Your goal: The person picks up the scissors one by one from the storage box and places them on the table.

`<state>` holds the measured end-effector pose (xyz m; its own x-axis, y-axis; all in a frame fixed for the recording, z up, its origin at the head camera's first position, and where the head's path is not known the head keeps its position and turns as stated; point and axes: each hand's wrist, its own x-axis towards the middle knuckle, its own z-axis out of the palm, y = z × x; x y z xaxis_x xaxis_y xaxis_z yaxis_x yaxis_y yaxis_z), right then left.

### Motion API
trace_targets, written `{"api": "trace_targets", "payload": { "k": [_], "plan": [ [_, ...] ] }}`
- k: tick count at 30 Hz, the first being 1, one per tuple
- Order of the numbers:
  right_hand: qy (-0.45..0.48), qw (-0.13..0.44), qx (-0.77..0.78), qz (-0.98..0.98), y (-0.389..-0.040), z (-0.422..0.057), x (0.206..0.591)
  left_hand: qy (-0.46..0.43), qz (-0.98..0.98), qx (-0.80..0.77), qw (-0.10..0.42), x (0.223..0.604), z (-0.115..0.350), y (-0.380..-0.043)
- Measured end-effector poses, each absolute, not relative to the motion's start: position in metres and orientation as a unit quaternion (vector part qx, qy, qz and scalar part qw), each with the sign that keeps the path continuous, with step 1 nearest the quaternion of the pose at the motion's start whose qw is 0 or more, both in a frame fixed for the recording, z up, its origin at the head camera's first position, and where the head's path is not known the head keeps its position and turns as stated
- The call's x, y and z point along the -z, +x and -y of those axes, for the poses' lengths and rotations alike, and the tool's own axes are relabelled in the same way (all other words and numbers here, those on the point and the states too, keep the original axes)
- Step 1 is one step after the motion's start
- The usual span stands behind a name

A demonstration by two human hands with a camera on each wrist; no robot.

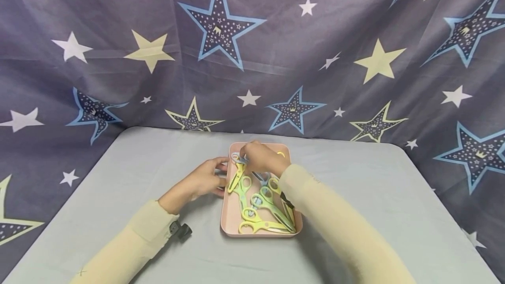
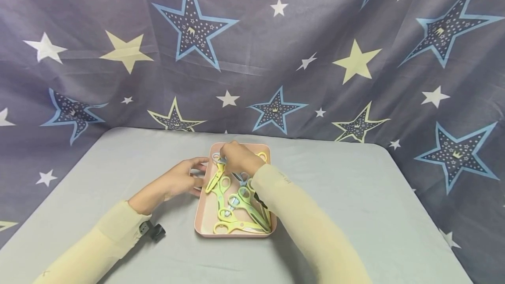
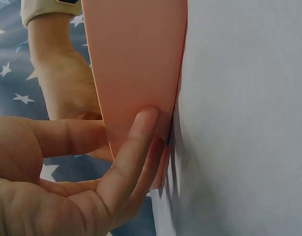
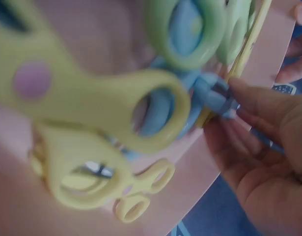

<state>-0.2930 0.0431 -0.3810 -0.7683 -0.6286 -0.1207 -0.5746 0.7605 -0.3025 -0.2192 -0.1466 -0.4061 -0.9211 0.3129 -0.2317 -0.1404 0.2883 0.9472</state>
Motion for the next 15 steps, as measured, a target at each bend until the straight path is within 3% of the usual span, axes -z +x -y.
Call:
{"api": "trace_targets", "payload": {
  "k": [5, 15],
  "plan": [
    [-0.371, 0.105, 0.102, -0.917, -0.2944, -0.0477, 0.3802, 0.045, -0.782, -0.592, 0.191, 0.4071, 0.1466, -0.2207],
    [-0.377, 0.090, 0.099, -0.917, -0.2952, -0.0506, 0.3825, 0.050, -0.778, -0.596, 0.193, 0.4078, 0.1470, -0.2206]
  ]
}}
